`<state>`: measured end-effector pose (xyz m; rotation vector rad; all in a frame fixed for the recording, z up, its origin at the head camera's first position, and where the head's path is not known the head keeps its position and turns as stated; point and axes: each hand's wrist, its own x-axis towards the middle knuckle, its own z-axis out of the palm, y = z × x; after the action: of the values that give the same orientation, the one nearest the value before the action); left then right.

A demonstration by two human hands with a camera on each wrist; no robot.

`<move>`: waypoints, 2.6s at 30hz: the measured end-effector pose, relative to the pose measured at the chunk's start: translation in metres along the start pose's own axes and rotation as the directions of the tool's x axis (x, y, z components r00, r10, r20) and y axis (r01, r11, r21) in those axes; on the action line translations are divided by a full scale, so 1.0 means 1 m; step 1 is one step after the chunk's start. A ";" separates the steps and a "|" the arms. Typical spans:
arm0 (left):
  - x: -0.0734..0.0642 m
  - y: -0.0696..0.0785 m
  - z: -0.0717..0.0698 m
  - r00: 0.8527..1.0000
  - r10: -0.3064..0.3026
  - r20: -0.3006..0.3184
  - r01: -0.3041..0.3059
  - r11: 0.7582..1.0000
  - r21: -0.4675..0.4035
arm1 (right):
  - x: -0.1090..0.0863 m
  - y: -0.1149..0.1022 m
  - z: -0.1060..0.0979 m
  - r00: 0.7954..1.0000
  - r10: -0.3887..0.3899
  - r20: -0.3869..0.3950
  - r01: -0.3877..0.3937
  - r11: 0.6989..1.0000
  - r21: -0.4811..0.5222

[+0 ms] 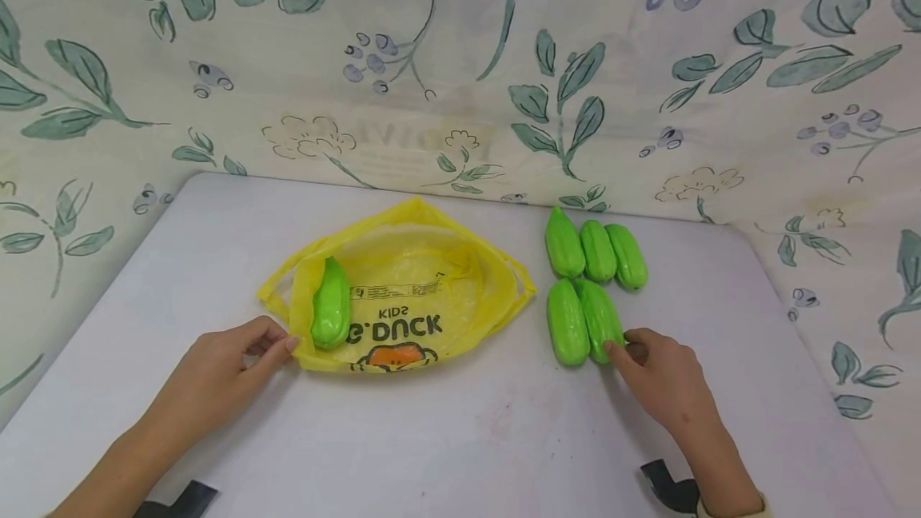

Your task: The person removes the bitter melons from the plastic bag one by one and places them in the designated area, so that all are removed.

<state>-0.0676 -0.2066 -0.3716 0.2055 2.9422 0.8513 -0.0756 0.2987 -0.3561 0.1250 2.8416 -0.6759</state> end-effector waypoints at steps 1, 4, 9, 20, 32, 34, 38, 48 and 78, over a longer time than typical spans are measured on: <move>0.000 0.000 0.000 1.000 0.000 0.000 0.000 1.000 0.000 | 0.000 0.000 0.000 1.000 0.000 0.000 0.000 1.000 0.000; 0.000 0.000 0.000 1.000 -0.006 0.006 0.006 1.000 0.002 | 0.000 -0.001 0.000 1.000 0.003 0.005 -0.003 1.000 0.000; 0.000 -0.001 0.000 1.000 -0.011 0.009 0.011 1.000 0.005 | -0.002 -0.002 -0.001 1.000 -0.004 -0.001 0.004 1.000 -0.006; 0.000 -0.001 0.000 1.000 0.006 -0.003 -0.006 1.000 -0.001 | -0.007 -0.011 -0.005 0.997 -0.053 -0.060 0.049 0.997 -0.064; 0.000 0.000 0.000 1.000 0.012 -0.010 -0.012 1.000 -0.002 | -0.016 -0.033 -0.009 0.988 -0.102 -0.118 0.096 0.994 -0.056; 0.000 0.000 0.000 1.000 0.018 -0.015 -0.018 1.000 0.002 | -0.017 -0.039 -0.009 0.987 -0.100 -0.125 0.095 0.994 -0.048; 0.000 0.000 0.000 0.999 0.033 -0.026 -0.033 0.999 0.010 | -0.018 -0.049 -0.008 0.983 -0.126 -0.131 0.121 0.991 -0.049; 0.000 0.000 0.000 0.999 0.036 -0.035 -0.036 0.999 0.006 | -0.019 -0.073 -0.006 0.970 -0.202 -0.135 0.198 0.979 -0.044; 0.000 -0.001 0.002 1.000 0.010 -0.014 -0.010 1.000 -0.001 | -0.010 -0.149 0.022 0.895 -0.431 -0.118 0.425 0.902 -0.073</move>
<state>-0.0671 -0.2066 -0.3741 0.2152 2.9561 0.8598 -0.0819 0.1552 -0.3084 -0.4997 3.0357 -0.7026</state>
